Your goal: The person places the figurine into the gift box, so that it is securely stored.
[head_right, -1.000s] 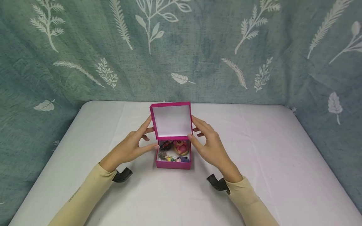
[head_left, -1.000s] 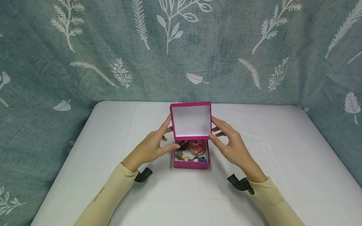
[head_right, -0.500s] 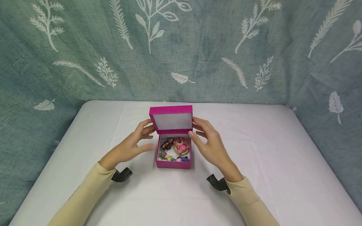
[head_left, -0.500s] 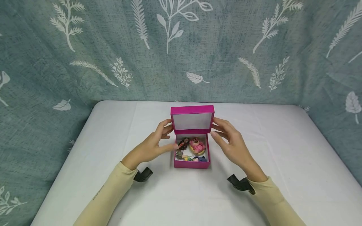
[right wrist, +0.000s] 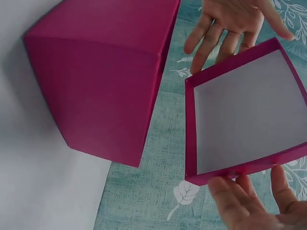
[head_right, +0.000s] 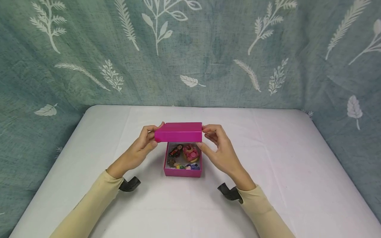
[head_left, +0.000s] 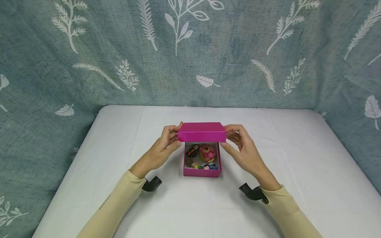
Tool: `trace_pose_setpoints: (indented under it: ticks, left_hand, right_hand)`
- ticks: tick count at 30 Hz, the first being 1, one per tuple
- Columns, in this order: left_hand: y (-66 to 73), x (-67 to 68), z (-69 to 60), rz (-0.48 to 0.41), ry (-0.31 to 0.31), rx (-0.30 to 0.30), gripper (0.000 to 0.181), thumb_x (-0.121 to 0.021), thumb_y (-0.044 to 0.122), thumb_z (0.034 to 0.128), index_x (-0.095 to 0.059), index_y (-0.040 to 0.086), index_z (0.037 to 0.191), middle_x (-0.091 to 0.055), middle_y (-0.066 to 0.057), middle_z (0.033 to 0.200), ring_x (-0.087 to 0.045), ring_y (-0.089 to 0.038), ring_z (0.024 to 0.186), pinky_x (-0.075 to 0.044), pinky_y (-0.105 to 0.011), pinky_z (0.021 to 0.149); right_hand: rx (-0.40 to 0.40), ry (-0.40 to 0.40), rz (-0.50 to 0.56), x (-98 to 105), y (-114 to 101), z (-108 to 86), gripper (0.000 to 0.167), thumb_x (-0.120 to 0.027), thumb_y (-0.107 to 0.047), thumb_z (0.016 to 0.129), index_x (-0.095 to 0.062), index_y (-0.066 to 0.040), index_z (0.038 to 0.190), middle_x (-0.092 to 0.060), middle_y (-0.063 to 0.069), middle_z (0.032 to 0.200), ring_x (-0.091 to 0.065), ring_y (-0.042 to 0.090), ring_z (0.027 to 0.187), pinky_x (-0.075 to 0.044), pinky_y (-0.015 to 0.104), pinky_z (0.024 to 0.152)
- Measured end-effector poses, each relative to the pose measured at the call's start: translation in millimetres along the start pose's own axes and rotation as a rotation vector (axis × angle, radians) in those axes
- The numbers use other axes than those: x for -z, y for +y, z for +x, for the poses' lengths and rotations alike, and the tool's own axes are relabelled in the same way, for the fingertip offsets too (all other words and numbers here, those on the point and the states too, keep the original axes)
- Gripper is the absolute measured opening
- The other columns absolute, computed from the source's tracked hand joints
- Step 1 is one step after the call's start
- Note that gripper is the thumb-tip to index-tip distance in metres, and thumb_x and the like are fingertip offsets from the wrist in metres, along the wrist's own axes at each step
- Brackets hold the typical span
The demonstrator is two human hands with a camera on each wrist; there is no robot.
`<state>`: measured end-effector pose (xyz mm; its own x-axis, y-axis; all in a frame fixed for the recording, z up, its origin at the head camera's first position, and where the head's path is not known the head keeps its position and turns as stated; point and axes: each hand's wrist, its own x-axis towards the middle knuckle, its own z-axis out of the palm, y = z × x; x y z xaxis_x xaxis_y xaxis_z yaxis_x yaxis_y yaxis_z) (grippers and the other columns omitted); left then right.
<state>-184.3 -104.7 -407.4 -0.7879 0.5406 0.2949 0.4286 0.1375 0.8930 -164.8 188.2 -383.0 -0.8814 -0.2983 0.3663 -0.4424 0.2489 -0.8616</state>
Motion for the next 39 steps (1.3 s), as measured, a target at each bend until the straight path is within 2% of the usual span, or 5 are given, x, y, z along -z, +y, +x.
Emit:
trace_pose_setpoints:
  ticks: [7,13,21,30,39]
  left_hand:
    - [1.0,1.0,2.2,0.0,0.039,-0.053,0.048,-0.048,0.037,0.1025,-0.03,0.002,0.131,-0.018,-0.011,0.163,-0.036,-0.028,0.144,-0.036,-0.037,0.114]
    - [1.9,2.2,4.8,0.03,0.051,-0.092,0.044,-0.06,0.027,0.0984,-0.035,0.0,0.122,-0.023,-0.012,0.161,-0.042,-0.027,0.14,-0.039,-0.039,0.112]
    - [7.9,3.6,4.4,0.086,0.006,-0.05,0.051,-0.075,0.014,0.0874,-0.041,0.005,0.124,-0.024,-0.009,0.16,-0.044,-0.026,0.139,-0.039,-0.037,0.112]
    - [4.3,2.8,2.5,0.177,-0.061,-0.041,0.083,-0.081,0.02,0.082,-0.035,0.006,0.15,-0.017,-0.011,0.163,-0.037,-0.024,0.143,-0.037,-0.032,0.113]
    - [4.0,2.7,-1.7,0.3,-0.153,0.082,0.083,-0.08,0.03,0.0829,-0.035,0.015,0.151,-0.014,-0.009,0.164,-0.046,-0.027,0.137,-0.039,-0.04,0.112]
  right_hand:
    - [0.101,-0.024,0.025,3.1,-0.1,2.1,0.03,-0.062,0.011,0.089,-0.046,0.007,0.114,-0.046,0.015,0.133,-0.052,0.013,0.124,-0.042,0.02,0.107]
    - [0.144,-0.055,0.033,7.7,1.3,3.8,0.037,-0.064,0.015,0.086,-0.047,0.008,0.118,-0.042,0.02,0.134,-0.049,0.017,0.128,-0.042,0.023,0.107]
    - [0.192,-0.212,-0.028,22.2,5.3,1.2,0.072,-0.07,0.015,0.081,-0.04,0.002,0.145,-0.025,0.021,0.155,-0.042,0.015,0.139,-0.04,0.023,0.109]
    - [0.202,-0.291,-0.137,26.6,12.5,-4.9,0.068,-0.076,0.005,0.081,-0.048,-0.001,0.142,-0.028,0.018,0.157,-0.045,0.009,0.136,-0.04,0.023,0.108]
    - [0.195,-0.308,-0.307,18.5,26.0,-13.4,0.066,-0.08,-0.009,0.081,-0.052,-0.007,0.141,-0.032,0.015,0.155,-0.035,0.032,0.142,-0.033,0.016,0.111]
